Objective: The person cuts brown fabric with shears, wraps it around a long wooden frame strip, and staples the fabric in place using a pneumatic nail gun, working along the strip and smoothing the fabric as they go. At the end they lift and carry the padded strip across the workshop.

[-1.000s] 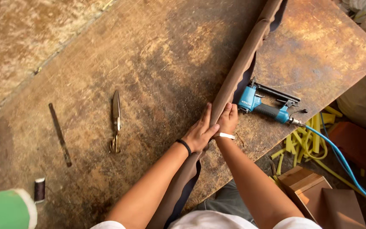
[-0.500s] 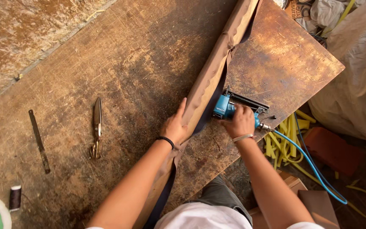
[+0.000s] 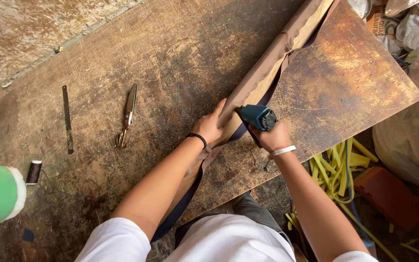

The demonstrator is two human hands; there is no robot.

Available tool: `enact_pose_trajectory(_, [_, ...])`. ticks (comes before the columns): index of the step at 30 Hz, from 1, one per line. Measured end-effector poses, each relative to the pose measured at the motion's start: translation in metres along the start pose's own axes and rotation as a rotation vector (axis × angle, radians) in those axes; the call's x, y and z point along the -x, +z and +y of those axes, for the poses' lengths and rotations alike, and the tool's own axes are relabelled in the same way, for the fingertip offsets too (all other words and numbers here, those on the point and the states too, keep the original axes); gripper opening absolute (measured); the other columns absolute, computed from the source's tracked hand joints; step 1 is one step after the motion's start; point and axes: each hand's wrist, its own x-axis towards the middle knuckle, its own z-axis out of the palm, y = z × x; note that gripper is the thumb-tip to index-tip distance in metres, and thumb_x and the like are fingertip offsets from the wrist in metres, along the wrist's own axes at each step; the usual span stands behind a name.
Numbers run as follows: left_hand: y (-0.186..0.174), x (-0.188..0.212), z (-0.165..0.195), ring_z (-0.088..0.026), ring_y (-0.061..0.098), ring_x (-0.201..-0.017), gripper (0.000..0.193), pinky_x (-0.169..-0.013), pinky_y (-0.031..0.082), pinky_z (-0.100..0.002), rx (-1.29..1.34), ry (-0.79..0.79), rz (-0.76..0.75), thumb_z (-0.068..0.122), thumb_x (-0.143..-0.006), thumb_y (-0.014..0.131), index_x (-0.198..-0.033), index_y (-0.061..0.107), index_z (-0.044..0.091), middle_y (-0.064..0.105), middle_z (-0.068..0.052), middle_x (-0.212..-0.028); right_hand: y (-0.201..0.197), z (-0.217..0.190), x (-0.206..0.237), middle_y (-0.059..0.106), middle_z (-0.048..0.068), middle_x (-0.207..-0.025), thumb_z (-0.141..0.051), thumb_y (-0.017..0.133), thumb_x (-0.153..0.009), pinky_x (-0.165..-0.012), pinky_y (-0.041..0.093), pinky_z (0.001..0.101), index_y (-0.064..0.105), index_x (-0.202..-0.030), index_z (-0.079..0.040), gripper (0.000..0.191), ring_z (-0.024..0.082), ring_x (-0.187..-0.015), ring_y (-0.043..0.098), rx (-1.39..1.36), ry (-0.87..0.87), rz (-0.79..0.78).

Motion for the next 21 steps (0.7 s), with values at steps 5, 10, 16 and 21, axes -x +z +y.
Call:
enact_pose_trajectory(5, [-0.005, 0.005, 0.008, -0.037, 0.073, -0.092, 0.108, -0.085, 0.058, -0.048, -0.056, -0.089, -0.110, 0.013, -0.086, 0.070, -0.165, 0.000, 0.033, 0.072, -0.022, -0.101, 0.004, -0.008, -0.001, 0.074, 0.020, -0.077, -0.043, 0.085, -0.076, -0.066, 0.059, 0.0440, 0.074, -0.090, 0.006, 0.051, 0.031, -0.068, 0.075, -0.004, 0.060, -0.039])
enact_pose_trajectory(10, [0.001, 0.004, 0.005, -0.038, 0.073, -0.097, 0.111, -0.087, 0.057, -0.049, -0.055, -0.064, -0.092, 0.006, -0.083, 0.069, -0.166, 0.000, 0.030, 0.071, -0.022, -0.111, 0.013, -0.005, 0.022, 0.072, 0.020, -0.069, -0.046, 0.085, -0.074, -0.064, 0.058, 0.0440, 0.073, -0.078, 0.007, 0.055, 0.032, -0.064, 0.074, 0.040, 0.040, -0.079])
enact_pose_trajectory(16, [0.012, 0.015, -0.009, -0.048, 0.061, -0.117, 0.127, -0.097, 0.050, -0.054, 0.017, 0.233, 0.063, 0.008, -0.068, 0.086, -0.158, -0.001, 0.023, 0.057, -0.033, -0.134, 0.025, -0.009, 0.053, 0.070, 0.026, -0.071, -0.050, 0.085, -0.075, -0.065, 0.057, 0.0464, 0.074, -0.081, 0.006, 0.057, 0.039, -0.069, 0.073, 0.097, 0.028, -0.089])
enact_pose_trajectory(21, [0.007, 0.087, -0.041, -0.043, 0.069, -0.102, 0.120, -0.092, 0.053, -0.050, 0.106, 0.061, -0.202, 0.014, -0.078, 0.080, -0.164, -0.003, 0.030, 0.061, -0.031, -0.120, 0.029, -0.008, 0.075, 0.072, 0.026, -0.072, -0.046, 0.084, -0.070, -0.064, 0.059, 0.0463, 0.073, -0.087, 0.004, 0.054, 0.037, -0.070, 0.075, -0.004, 0.002, -0.085])
